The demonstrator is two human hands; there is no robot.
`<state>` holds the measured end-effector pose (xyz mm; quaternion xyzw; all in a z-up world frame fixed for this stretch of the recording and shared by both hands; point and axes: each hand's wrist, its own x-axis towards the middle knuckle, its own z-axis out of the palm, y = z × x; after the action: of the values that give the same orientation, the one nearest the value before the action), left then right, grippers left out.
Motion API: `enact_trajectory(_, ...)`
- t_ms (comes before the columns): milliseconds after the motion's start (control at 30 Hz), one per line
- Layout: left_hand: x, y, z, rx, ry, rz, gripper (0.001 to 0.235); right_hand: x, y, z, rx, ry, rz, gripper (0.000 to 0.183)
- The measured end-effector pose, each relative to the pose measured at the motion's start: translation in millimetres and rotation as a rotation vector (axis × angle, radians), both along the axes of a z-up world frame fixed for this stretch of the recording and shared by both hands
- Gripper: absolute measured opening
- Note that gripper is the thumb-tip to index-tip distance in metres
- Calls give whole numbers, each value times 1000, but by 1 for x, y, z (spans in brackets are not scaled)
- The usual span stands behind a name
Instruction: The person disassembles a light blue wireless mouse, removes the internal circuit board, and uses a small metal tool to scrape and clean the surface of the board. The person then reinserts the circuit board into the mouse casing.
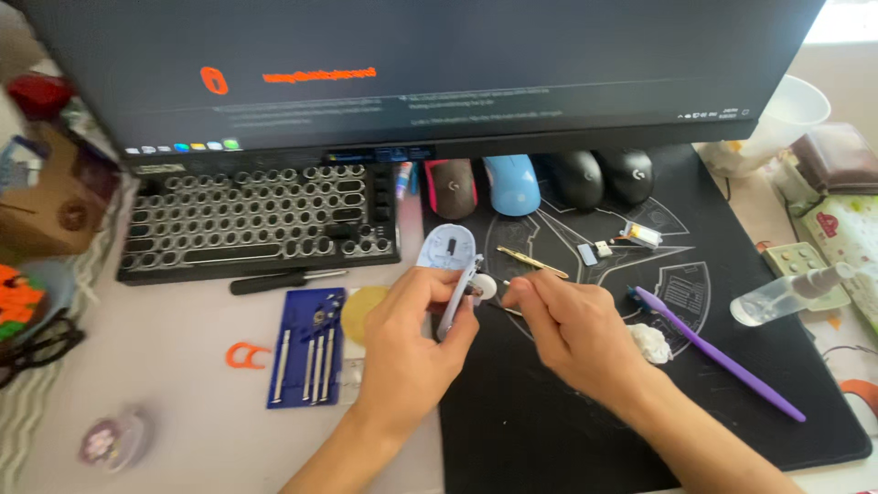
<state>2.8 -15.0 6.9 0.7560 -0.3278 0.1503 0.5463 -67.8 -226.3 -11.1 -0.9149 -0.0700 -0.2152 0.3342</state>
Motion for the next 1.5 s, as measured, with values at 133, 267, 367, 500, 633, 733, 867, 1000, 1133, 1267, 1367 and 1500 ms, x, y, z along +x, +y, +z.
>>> enact_trajectory(133,-5,-1,-5,2,71,18,15,-6,9,15,50,-55,-39,11)
enact_trajectory(267,-6,3,-3,-20,105,-13,17,-5,10,10,98,-56,-63,4)
enact_trajectory(367,-6,6,-3,-16,91,-8,17,-4,13,5,3,-151,-48,2)
enact_trajectory(500,-4,12,-6,11,94,-18,11,-2,7,-4,-111,-155,36,8)
enact_trajectory(633,-6,14,-5,3,100,-35,15,-5,12,-10,-79,-166,25,20)
enact_trajectory(733,-6,14,-6,18,86,-29,14,-6,20,5,185,164,-70,42)
enact_trajectory(867,-6,11,-2,3,48,-26,14,-8,24,12,322,179,-85,30)
enact_trajectory(1000,-10,6,-3,-19,65,-16,14,-10,18,10,224,38,-49,10)
enact_trajectory(1133,-13,6,-3,-14,85,-11,18,-10,19,3,113,-58,-97,6)
enact_trajectory(1267,-13,8,-2,-11,114,41,13,-8,17,-7,-32,-190,-81,6)
enact_trajectory(1367,-15,8,-3,-11,109,62,13,-8,13,-15,-106,-175,-83,10)
enact_trajectory(1500,-17,7,-4,-12,113,55,13,-10,15,-14,-153,-229,-49,8)
